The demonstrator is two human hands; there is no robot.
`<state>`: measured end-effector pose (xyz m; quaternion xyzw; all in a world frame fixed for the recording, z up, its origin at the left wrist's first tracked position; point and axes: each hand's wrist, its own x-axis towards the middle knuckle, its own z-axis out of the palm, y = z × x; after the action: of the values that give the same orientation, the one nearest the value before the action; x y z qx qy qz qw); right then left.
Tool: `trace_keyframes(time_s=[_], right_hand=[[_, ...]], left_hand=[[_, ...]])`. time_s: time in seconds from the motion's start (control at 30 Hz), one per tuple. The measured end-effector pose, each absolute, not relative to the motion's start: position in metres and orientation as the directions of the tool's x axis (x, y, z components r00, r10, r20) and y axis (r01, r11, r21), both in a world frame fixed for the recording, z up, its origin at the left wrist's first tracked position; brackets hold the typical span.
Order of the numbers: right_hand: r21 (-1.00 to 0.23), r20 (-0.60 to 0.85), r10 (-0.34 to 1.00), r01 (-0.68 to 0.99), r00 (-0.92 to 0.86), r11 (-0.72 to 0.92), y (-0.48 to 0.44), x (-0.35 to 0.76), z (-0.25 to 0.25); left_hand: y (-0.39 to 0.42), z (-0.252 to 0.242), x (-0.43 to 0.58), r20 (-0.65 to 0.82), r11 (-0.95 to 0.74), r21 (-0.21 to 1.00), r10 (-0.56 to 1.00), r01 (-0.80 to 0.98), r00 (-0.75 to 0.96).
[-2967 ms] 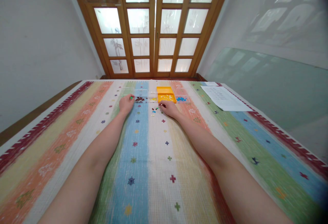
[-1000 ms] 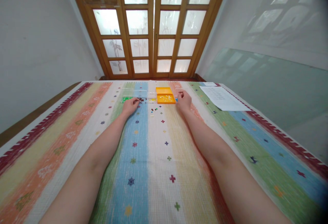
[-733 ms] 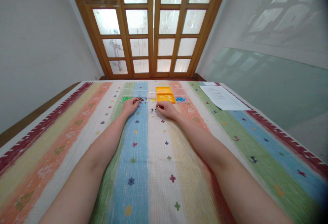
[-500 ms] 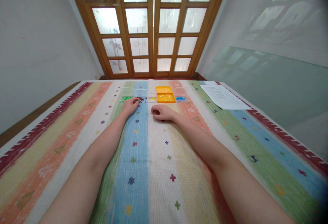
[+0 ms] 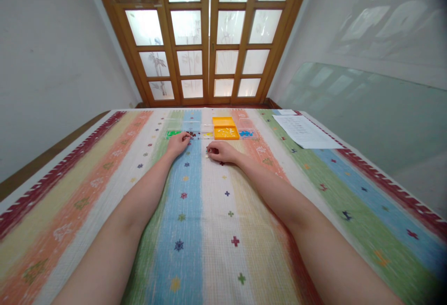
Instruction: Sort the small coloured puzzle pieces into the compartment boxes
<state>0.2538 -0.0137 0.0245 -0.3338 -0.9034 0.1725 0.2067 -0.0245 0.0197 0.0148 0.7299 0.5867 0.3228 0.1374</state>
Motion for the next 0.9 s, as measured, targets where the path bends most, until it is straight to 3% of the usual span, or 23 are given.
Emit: trace_keyframes(time_s=[0.27, 0.5, 0.73, 0.9], right_hand=[[-0.387, 0.301, 0.573, 0.452, -0.762, 0.804, -0.02, 0.246, 0.026], [-0.413, 0.367, 0.647, 0.506, -0.668, 0.757, -0.013, 0.249, 0.018], [-0.463, 0.595, 0.764, 0.671, -0.25, 0.58, 0.006, 0.271, 0.022], [-0.545, 0.513, 0.855, 0.797, 0.071, 0.261, 0.017, 0.29, 0.021]], left_hand=[[0.016, 0.019, -0.021, 0.29, -0.258, 0.571, 0.951, 0.779, 0.102], [0.018, 0.017, -0.023, 0.3, -0.273, 0.56, 0.947, 0.782, 0.116], [0.019, 0.015, -0.024, 0.318, -0.285, 0.542, 0.94, 0.791, 0.121], [0.018, 0.016, -0.024, 0.316, -0.287, 0.536, 0.94, 0.794, 0.127]])
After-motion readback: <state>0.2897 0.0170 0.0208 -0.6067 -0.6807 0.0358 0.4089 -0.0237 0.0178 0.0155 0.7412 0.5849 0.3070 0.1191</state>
